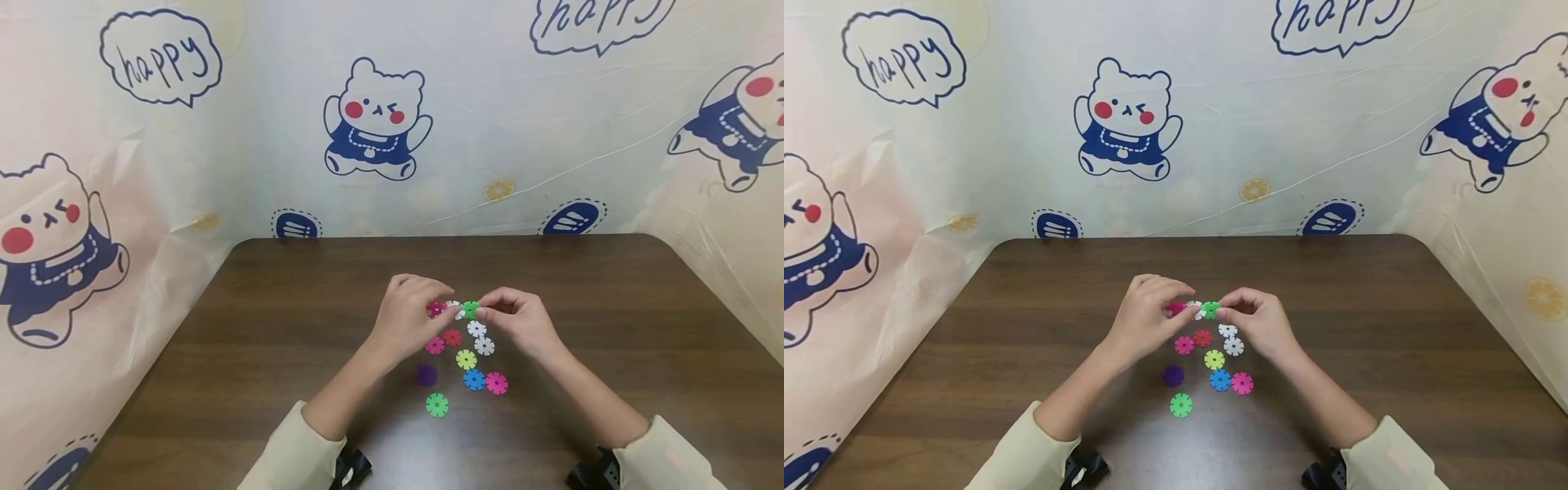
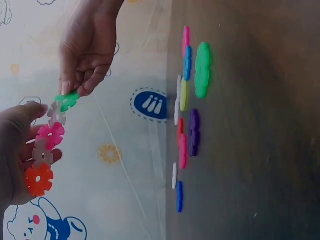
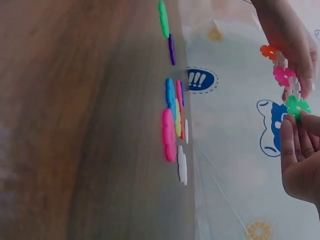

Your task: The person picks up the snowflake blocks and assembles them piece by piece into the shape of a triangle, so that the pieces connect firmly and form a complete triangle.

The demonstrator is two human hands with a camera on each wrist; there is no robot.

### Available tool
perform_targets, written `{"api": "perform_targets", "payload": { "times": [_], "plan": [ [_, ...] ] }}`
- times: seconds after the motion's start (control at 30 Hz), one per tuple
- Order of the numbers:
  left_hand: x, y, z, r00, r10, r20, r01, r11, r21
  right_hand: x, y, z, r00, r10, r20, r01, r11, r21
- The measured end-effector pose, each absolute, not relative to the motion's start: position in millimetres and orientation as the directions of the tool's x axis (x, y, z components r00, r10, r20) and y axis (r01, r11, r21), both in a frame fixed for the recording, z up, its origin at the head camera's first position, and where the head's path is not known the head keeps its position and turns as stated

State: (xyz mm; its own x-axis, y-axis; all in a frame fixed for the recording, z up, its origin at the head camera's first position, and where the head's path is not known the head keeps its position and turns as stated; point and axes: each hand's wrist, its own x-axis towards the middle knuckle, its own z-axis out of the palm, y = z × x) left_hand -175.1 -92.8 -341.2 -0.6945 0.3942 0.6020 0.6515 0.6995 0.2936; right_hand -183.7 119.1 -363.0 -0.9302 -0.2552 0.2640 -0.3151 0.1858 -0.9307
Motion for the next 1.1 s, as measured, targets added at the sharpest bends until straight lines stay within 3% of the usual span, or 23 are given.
{"api": "perform_targets", "payload": {
  "times": [0.1,0.3,0.57,0.77,0.93,1.1],
  "plan": [
    [-175.5,-90.8,-341.2,-0.693,0.429,0.579,0.650,0.719,0.245,-184.8,117.6,-363.2,-0.930,-0.255,0.265,-0.319,0.197,-0.927],
    [-175.3,-87.1,-344.1,-0.708,0.469,0.528,0.668,0.686,0.287,-185.5,112.7,-364.7,-0.915,-0.304,0.264,-0.337,0.222,-0.915],
    [-173.4,-86.3,-345.0,-0.814,0.446,0.372,0.580,0.625,0.522,-181.9,105.5,-361.4,-0.906,-0.321,0.277,-0.354,0.215,-0.910],
    [-171.1,-90.1,-347.0,-0.823,0.423,0.378,0.567,0.580,0.585,-181.1,108.9,-359.6,-0.904,-0.326,0.276,-0.359,0.228,-0.905],
    [-170.0,-97.8,-347.2,-0.835,0.336,0.435,0.550,0.519,0.654,-186.9,124.5,-362.9,-0.892,-0.427,0.151,-0.330,0.385,-0.862],
    [-170.0,-103.3,-344.9,-0.837,0.261,0.480,0.545,0.470,0.695,-191.4,139.3,-373.5,-0.785,-0.611,-0.100,-0.362,0.584,-0.727]
  ]
}}
